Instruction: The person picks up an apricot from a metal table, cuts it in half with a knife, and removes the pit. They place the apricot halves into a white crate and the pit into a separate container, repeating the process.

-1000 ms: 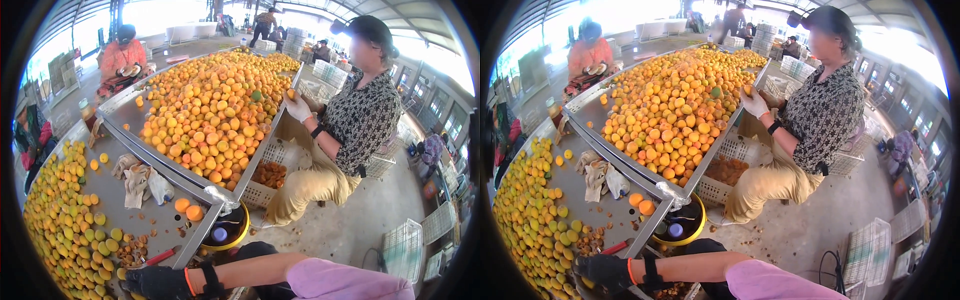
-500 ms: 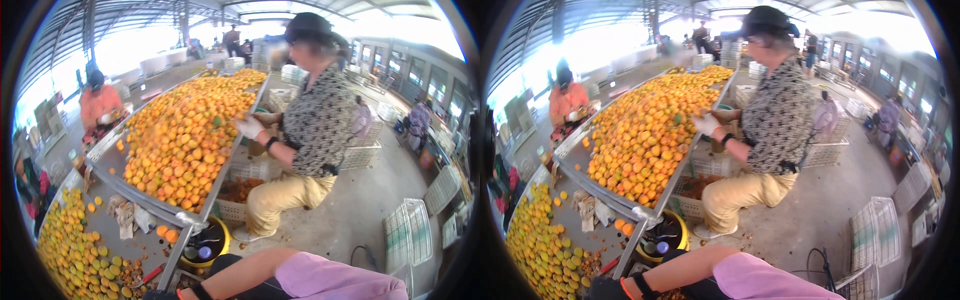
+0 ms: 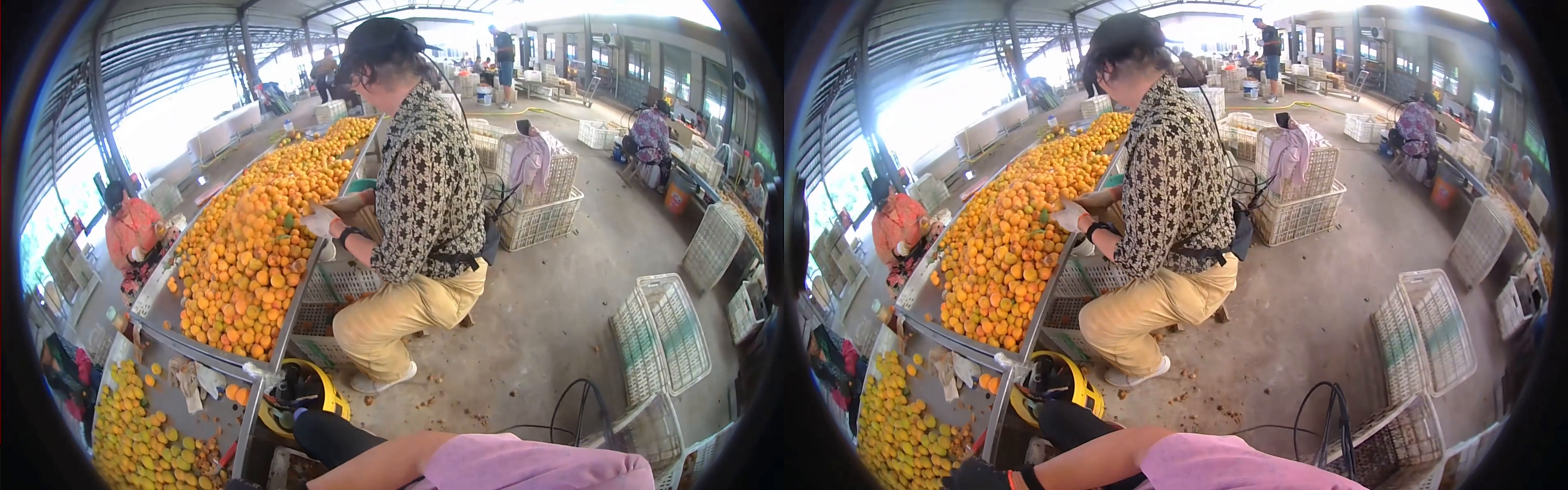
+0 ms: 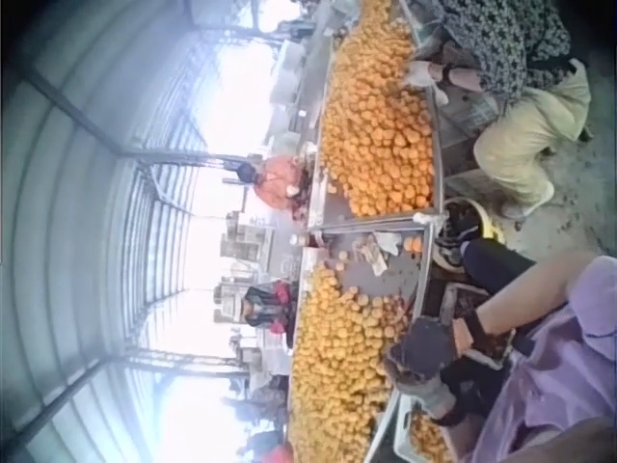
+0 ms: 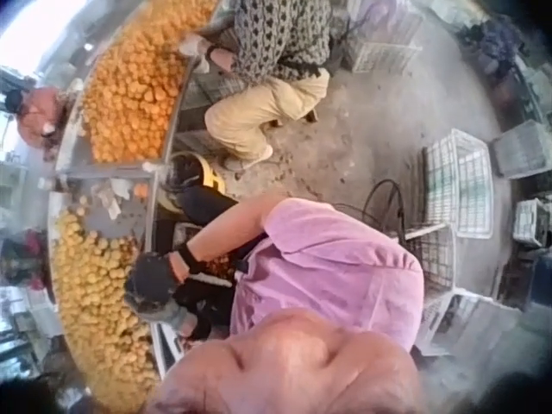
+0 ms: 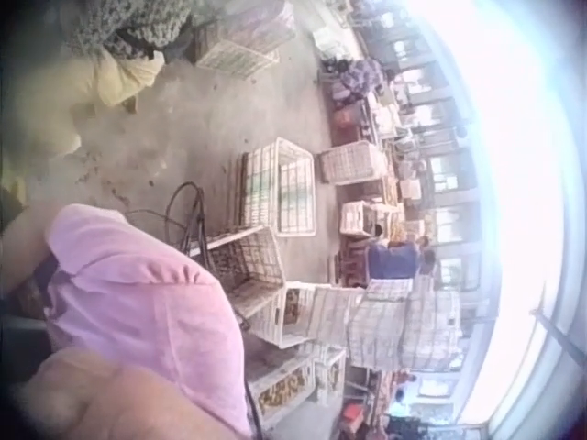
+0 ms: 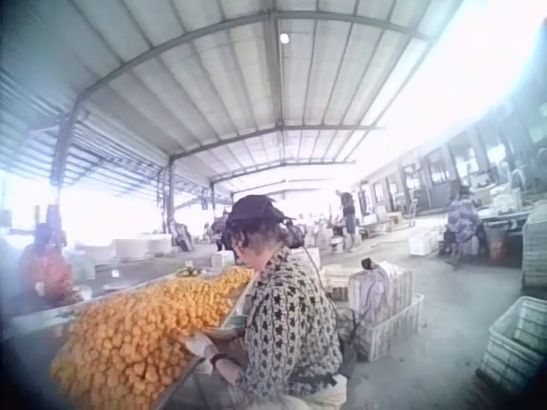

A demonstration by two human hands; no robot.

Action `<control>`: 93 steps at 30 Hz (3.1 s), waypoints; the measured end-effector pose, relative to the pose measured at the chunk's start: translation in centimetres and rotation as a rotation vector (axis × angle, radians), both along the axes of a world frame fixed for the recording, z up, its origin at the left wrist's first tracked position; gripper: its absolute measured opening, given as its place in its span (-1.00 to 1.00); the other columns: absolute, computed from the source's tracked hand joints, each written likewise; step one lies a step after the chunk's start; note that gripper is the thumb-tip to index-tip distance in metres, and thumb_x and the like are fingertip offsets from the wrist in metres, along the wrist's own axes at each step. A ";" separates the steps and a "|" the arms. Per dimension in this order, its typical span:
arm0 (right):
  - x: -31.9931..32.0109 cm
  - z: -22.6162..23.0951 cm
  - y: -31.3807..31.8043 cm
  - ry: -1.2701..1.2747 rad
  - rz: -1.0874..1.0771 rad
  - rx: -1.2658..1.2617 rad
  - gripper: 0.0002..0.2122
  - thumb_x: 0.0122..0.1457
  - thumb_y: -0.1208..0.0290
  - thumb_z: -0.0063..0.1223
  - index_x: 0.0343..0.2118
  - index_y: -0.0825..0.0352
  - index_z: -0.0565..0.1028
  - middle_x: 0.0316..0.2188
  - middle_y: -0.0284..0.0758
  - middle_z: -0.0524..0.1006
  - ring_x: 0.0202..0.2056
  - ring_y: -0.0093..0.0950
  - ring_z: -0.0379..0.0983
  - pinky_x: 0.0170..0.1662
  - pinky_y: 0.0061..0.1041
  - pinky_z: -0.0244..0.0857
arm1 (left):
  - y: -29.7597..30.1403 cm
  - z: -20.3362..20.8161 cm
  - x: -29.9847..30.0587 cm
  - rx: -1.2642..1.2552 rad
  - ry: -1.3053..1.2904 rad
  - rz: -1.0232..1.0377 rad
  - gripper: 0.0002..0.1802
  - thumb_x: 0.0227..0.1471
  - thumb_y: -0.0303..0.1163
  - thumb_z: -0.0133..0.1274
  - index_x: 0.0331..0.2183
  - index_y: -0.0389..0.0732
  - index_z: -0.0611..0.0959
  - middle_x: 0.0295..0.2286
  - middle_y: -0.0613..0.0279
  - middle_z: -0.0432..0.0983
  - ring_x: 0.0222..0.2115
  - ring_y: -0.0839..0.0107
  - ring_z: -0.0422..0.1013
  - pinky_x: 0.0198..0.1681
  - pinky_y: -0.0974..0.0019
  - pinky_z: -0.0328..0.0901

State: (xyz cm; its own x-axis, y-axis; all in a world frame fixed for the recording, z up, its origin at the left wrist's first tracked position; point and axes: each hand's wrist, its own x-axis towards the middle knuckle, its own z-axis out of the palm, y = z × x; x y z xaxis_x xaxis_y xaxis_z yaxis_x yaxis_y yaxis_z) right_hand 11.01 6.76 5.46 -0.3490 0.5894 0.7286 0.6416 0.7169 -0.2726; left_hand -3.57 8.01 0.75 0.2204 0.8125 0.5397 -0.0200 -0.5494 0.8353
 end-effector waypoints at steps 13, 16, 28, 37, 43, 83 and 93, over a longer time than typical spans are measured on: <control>-8.0 -10.4 0.3 0.587 0.325 -0.067 -0.61 0.15 0.45 -0.21 0.07 0.31 0.24 0.16 -0.13 0.13 0.17 -0.33 0.06 0.16 -0.38 0.00 | -2.9 0.4 -10.6 0.729 0.745 0.864 -0.34 -0.01 -0.47 -0.05 0.13 -0.29 0.15 0.05 0.06 0.21 0.01 0.23 0.23 -0.06 0.37 0.26; 1.0 -7.3 -5.0 0.794 0.607 -0.845 -0.54 0.14 0.51 -0.21 0.14 0.29 0.14 0.20 -0.20 0.06 0.21 -0.39 -0.02 0.22 -0.47 -0.13 | -4.8 0.4 -13.4 0.086 0.158 0.451 -0.32 -0.04 -0.50 -0.03 0.14 -0.25 0.15 -0.07 0.08 0.34 -0.20 0.36 0.39 -0.45 0.58 0.32; -2.8 -7.1 -3.8 0.785 0.398 -1.232 -0.66 0.05 0.41 0.06 -0.10 0.45 0.42 -0.23 -0.26 0.47 -0.22 -0.53 0.41 -0.12 -0.55 0.34 | -13.3 -6.1 -25.5 -0.517 0.086 0.943 -0.39 0.08 0.08 -0.15 -0.34 -0.39 0.53 -0.57 0.06 0.46 -0.70 0.46 0.34 -0.59 0.38 0.30; -5.7 -7.5 -2.4 1.069 0.430 -1.496 -0.66 0.09 0.45 0.07 -0.10 0.49 0.34 -0.32 -0.19 0.51 -0.37 -0.47 0.51 -0.37 -0.58 0.45 | -6.9 -3.9 -12.3 -0.324 0.034 0.318 -0.49 0.17 -0.08 -0.24 -0.07 -0.32 0.43 -0.07 0.14 0.36 -0.06 0.38 0.26 0.01 0.34 0.13; -5.0 -8.4 -0.4 0.789 0.267 -1.227 -0.79 0.04 0.37 0.14 -0.42 0.42 0.42 -0.54 -0.30 0.51 -0.58 -0.58 0.43 -0.56 -0.59 0.29 | -2.5 -6.7 -3.9 -0.223 0.077 0.444 -0.72 0.15 -0.31 -0.19 -0.34 -0.38 0.42 -0.42 0.05 0.55 -0.45 0.24 0.50 -0.39 0.37 0.35; -0.7 -6.5 -5.4 1.364 0.279 -1.035 -0.76 0.03 0.51 0.13 -0.22 0.38 0.41 -0.34 -0.26 0.47 -0.51 -0.54 0.44 -0.51 -0.58 0.38 | -4.0 -2.9 -2.3 -0.312 -0.010 0.373 -0.38 0.17 0.02 -0.34 -0.37 -0.34 0.59 -0.62 0.23 0.49 -0.70 0.57 0.33 -0.66 0.58 0.16; 0.8 -6.3 -6.1 0.835 0.322 -0.828 -0.87 -0.04 0.55 0.15 -0.38 0.37 0.50 -0.52 -0.22 0.50 -0.51 -0.35 0.48 -0.44 -0.54 0.35 | -5.9 -2.6 -2.2 -0.556 -0.224 0.308 -0.35 0.14 0.07 -0.27 -0.48 -0.36 0.61 -0.67 0.23 0.48 -0.71 0.59 0.33 -0.75 0.56 0.11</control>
